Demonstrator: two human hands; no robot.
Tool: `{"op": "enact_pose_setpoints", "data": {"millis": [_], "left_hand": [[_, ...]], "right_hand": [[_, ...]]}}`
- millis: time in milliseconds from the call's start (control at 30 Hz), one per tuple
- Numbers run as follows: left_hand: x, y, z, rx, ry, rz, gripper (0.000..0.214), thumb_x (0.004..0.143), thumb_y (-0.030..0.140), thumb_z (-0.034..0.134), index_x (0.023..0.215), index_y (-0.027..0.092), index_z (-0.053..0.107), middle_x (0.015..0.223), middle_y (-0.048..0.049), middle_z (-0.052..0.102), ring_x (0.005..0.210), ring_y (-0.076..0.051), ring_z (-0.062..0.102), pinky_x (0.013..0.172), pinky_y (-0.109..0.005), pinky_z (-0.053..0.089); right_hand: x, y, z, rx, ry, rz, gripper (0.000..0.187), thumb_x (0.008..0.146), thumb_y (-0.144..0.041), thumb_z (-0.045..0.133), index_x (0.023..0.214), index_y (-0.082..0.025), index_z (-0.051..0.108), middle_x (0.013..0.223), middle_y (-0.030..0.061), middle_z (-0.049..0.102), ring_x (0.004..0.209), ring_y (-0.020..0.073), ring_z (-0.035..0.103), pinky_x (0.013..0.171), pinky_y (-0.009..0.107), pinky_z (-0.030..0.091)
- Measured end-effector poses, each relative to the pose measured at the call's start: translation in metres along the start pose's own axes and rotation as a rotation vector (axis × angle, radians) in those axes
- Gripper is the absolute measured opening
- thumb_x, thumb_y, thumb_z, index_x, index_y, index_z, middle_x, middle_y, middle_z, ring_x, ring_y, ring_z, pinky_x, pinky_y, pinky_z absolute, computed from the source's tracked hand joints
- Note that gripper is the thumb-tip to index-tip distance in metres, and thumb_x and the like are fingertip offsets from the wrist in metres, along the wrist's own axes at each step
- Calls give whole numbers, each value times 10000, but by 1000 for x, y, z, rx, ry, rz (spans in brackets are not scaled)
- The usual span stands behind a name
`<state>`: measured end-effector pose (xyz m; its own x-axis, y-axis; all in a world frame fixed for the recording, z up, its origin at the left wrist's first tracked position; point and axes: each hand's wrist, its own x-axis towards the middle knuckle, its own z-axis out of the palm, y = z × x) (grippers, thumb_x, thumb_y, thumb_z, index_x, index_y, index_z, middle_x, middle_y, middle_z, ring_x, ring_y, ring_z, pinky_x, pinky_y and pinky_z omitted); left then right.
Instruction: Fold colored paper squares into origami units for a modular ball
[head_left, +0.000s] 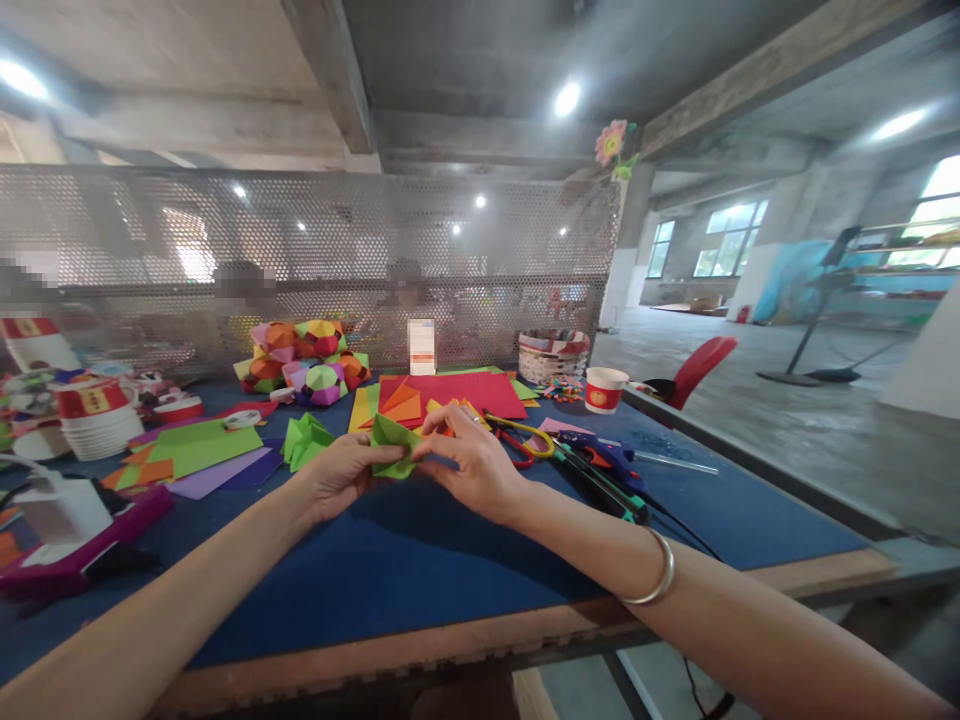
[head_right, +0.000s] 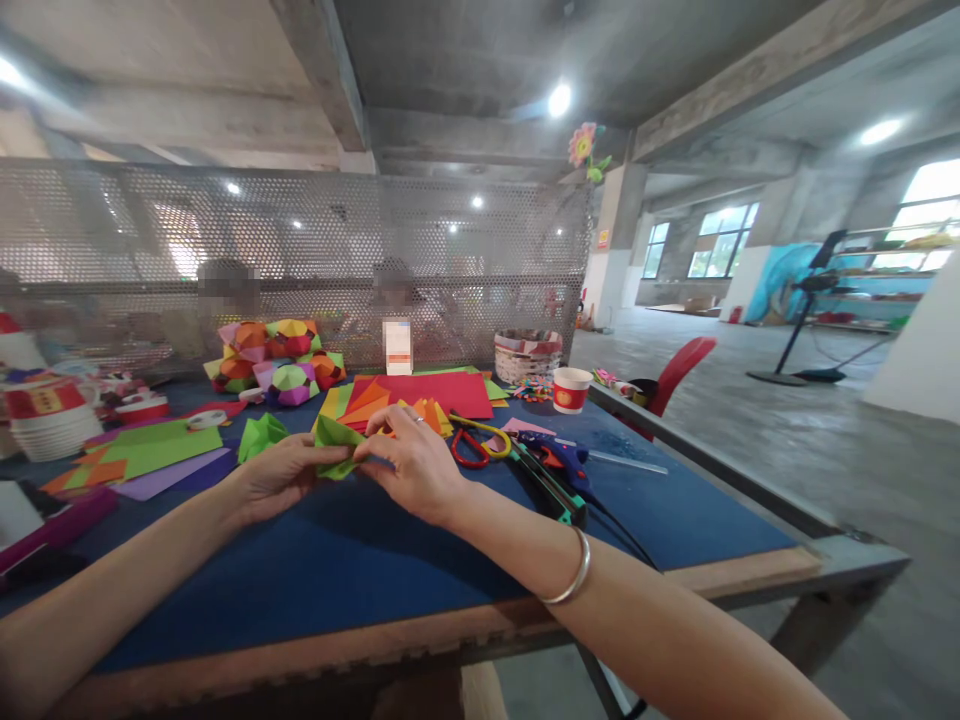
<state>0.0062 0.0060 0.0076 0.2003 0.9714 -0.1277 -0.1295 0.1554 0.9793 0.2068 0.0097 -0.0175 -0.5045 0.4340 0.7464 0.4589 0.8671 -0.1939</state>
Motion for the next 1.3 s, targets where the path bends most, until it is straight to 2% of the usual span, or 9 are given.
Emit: {"op": "enact_pose_setpoints", "data": {"millis": [167,300,400,500,667,833,933,1167,1300], "left_hand": [[1,-6,1,146,-75,71,180,544,165,876,684,154,764,686,-30,713,629,-134,617,644,-257,489],[-1,-8,4,279,-76,107,244,474,212,886,678,166,762,644,-10,690,616,-138,598,631,-258,463],[-3,-7,6,299,-71,118,211,480,213,843,670,159,768,622,-15,687,603,-138,593,625,-259,465],[-2,-6,6,295,-73,173,160,509,197,785,665,160,776,625,-20,689,597,-142,586,625,-270,479],[0,-8,6,348,-91,186,133,542,211,785,668,169,779,633,-25,693,596,-148,591,655,-300,517],[0,-8,7,319,-86,181,234,648,385,817,750,176,802,767,-75,764,716,-184,671,695,-299,541],[-1,-7,7,317,-110,201,293,650,414,841,797,163,806,808,-87,779,758,-196,691,709,-299,548],[3,-7,4,334,-59,234,215,579,294,865,734,174,777,647,-34,730,601,-165,652,634,-298,543],[4,-7,5,332,-31,225,244,534,303,891,696,174,762,630,-23,724,590,-157,649,614,-279,536]], "right_hand": [[1,0,1,9,-15,19,118,962,-236,646,881,-199,723,1080,80,619,955,197,594,892,368,494],[-1,-3,4,24,-2,42,19,932,-185,661,928,-193,678,1087,87,626,1003,215,604,920,376,499],[-2,-5,7,75,42,141,216,882,-181,705,1078,-181,612,1102,104,638,1036,234,614,915,386,511],[-2,-5,9,189,43,311,351,860,-212,727,1163,-177,553,1045,85,677,958,219,654,876,373,524],[1,-2,11,344,-83,477,170,868,-185,691,1018,-187,611,842,23,712,788,186,690,785,329,520],[3,1,10,370,-29,536,124,842,-185,710,916,-204,612,812,-1,690,770,168,679,745,297,499],[3,3,10,386,-18,589,119,840,-169,701,906,-199,607,735,-24,652,709,152,653,712,282,485],[2,0,12,438,-28,530,26,883,-215,651,893,-190,648,806,6,691,740,157,647,717,285,488],[3,-2,10,412,-27,526,111,908,-164,580,883,-177,688,827,23,711,756,163,654,723,286,487]]}}
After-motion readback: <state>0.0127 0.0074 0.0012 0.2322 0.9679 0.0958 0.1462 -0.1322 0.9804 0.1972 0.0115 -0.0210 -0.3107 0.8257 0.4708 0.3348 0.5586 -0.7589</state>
